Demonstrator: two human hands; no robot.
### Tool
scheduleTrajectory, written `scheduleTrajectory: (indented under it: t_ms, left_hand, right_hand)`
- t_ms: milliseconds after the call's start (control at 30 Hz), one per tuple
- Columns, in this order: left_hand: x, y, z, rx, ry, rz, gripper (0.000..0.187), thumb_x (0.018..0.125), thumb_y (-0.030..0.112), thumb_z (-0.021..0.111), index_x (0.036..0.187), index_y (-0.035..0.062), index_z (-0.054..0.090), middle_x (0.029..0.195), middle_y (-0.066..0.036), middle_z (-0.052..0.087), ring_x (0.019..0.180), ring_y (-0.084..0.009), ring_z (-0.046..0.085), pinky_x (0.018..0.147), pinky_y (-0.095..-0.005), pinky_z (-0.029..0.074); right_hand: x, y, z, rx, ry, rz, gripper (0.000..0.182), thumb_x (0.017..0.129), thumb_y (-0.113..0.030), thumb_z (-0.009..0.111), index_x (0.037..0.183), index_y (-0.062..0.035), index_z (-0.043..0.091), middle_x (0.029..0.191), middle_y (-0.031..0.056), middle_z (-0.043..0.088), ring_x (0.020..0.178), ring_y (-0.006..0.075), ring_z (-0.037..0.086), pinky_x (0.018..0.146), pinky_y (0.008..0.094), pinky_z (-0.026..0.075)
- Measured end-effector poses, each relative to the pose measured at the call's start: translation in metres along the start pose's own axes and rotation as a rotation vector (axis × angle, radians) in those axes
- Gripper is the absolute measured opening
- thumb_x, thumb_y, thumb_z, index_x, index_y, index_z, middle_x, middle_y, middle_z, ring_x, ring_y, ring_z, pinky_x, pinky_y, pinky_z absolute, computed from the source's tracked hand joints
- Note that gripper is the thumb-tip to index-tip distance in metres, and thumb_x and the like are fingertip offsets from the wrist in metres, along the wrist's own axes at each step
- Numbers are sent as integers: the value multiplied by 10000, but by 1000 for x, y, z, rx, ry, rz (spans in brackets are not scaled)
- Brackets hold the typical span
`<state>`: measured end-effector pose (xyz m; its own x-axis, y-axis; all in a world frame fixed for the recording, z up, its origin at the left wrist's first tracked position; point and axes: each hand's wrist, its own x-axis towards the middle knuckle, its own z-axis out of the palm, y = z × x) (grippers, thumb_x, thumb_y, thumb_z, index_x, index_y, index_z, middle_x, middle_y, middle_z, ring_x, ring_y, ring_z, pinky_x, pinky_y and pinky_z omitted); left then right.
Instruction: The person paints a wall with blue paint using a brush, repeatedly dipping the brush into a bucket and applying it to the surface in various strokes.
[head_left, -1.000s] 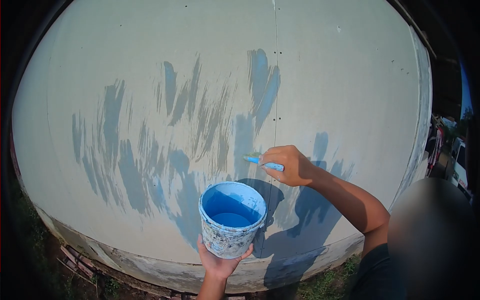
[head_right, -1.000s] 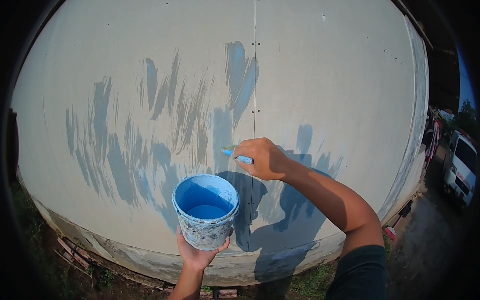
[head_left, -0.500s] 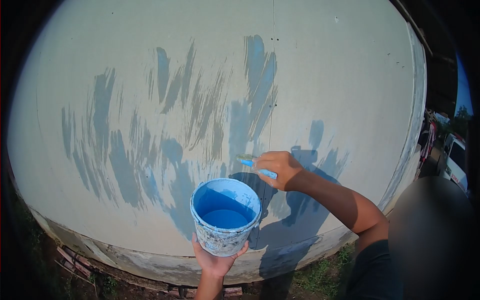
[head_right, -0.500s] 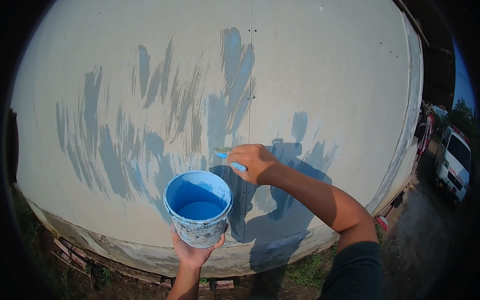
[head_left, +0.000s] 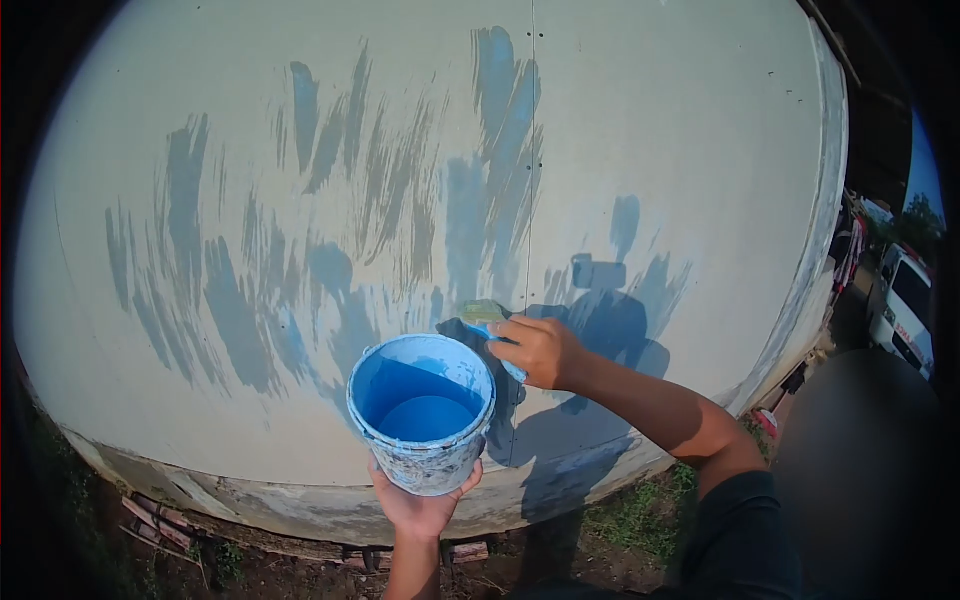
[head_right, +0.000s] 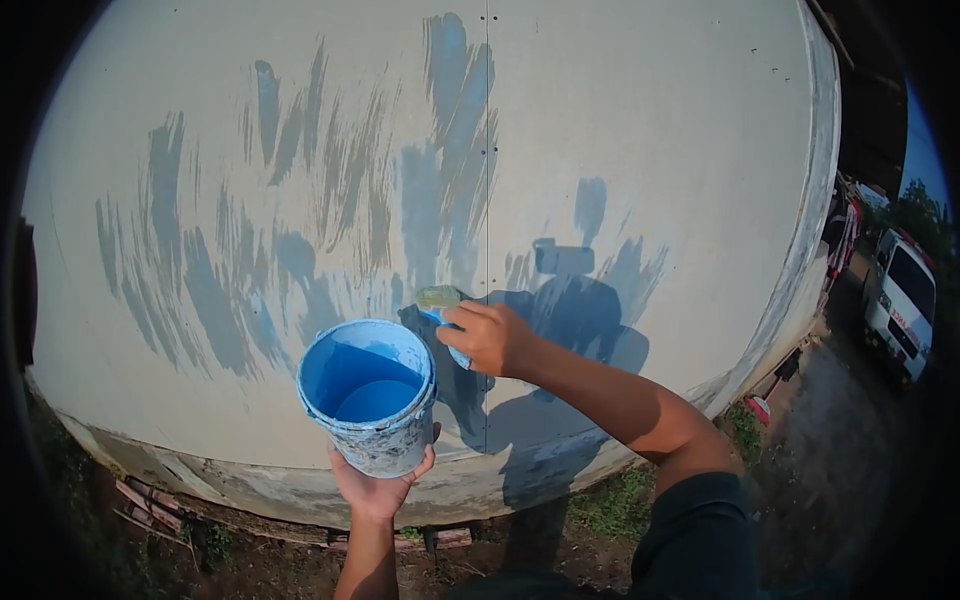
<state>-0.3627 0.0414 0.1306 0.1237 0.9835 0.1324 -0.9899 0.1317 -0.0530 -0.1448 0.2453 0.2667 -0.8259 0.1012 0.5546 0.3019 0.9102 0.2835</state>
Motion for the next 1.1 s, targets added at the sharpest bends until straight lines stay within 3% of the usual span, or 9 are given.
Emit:
scheduleTrajectory:
  t_ms: [133, 267, 400, 567, 700, 800, 900, 1033, 1100]
  left_hand:
    - [-6, -4, 8, -53, 20, -16, 992, 1003, 784, 455, 1754, 163, 264, 1747, -265, 313, 1530, -561, 389, 1175, -723, 405]
    - [-11, -9, 12, -23, -28, 17, 991, 1008, 767, 472, 1752, 150, 255, 1739, -278, 310, 1520, -564, 394, 1178, -706, 410]
    - [-17, -18, 12, -10, -9, 72, 993, 1008, 762, 480, 1751, 145, 251, 1734, -283, 311, 1518, -566, 400, 1168, -708, 419]
    - [-11, -41, 4, -1, -5, 100, 1060, 967, 758, 558, 1764, 154, 207, 1759, -254, 260, 1562, -579, 303, 1154, -705, 435]
    - [-5, -64, 6, -8, 0, 114, 1074, 960, 771, 562, 1765, 156, 206, 1763, -250, 255, 1567, -580, 296, 1157, -705, 431]
    - [0, -82, 11, -45, -2, 104, 1037, 982, 782, 508, 1756, 147, 240, 1735, -288, 310, 1530, -574, 383, 1165, -719, 426]
    - [7, -101, 13, -27, -15, 101, 1042, 977, 778, 518, 1754, 142, 240, 1737, -286, 307, 1535, -574, 370, 1167, -718, 424]
    - [16, -122, 12, -34, -17, 95, 1047, 975, 773, 521, 1752, 130, 237, 1736, -280, 311, 1534, -568, 374, 1167, -713, 426]
    - [16, -133, 11, -33, -26, 101, 1049, 976, 772, 520, 1751, 125, 237, 1733, -282, 314, 1533, -565, 376, 1167, -709, 428]
  right_hand:
    - [8, 1, 14, 89, -9, 53, 257, 835, -66, 819, 1088, -73, 777, 1127, 130, 750, 997, 315, 750, 826, 402, 634]
    - [26, 61, -48, 249, 249, 324, 164, 914, -71, 798, 1073, -40, 772, 931, 137, 723, 829, 368, 720, 774, 430, 585]
    - [37, 111, -126, -154, 509, 269, 202, 875, -56, 818, 1071, -43, 766, 988, 130, 745, 886, 353, 728, 774, 429, 593]
    - [-1, 125, -99, -430, 366, 114, 331, 758, -75, 885, 1065, -77, 761, 1059, 107, 738, 966, 304, 742, 748, 430, 629]
    - [-38, 61, -40, -34, -9, 53, 328, 756, -58, 859, 1068, -96, 764, 1060, 94, 737, 984, 297, 742, 743, 433, 624]
    - [-37, 74, -50, 217, -4, 140, 296, 792, -44, 830, 1077, -90, 766, 1042, 87, 736, 975, 309, 737, 774, 440, 612]
    - [-8, 128, -117, 95, 112, 235, 224, 852, -45, 810, 1070, -82, 771, 1002, 95, 735, 974, 315, 726, 802, 452, 603]
    - [28, 177, -191, -389, 373, 107, 186, 851, -15, 796, 1022, -78, 758, 1010, 85, 727, 991, 275, 730, 778, 422, 624]
    - [24, 177, -184, -461, 308, 35, 146, 855, -23, 792, 980, -77, 738, 989, 84, 716, 976, 264, 728, 749, 404, 628]
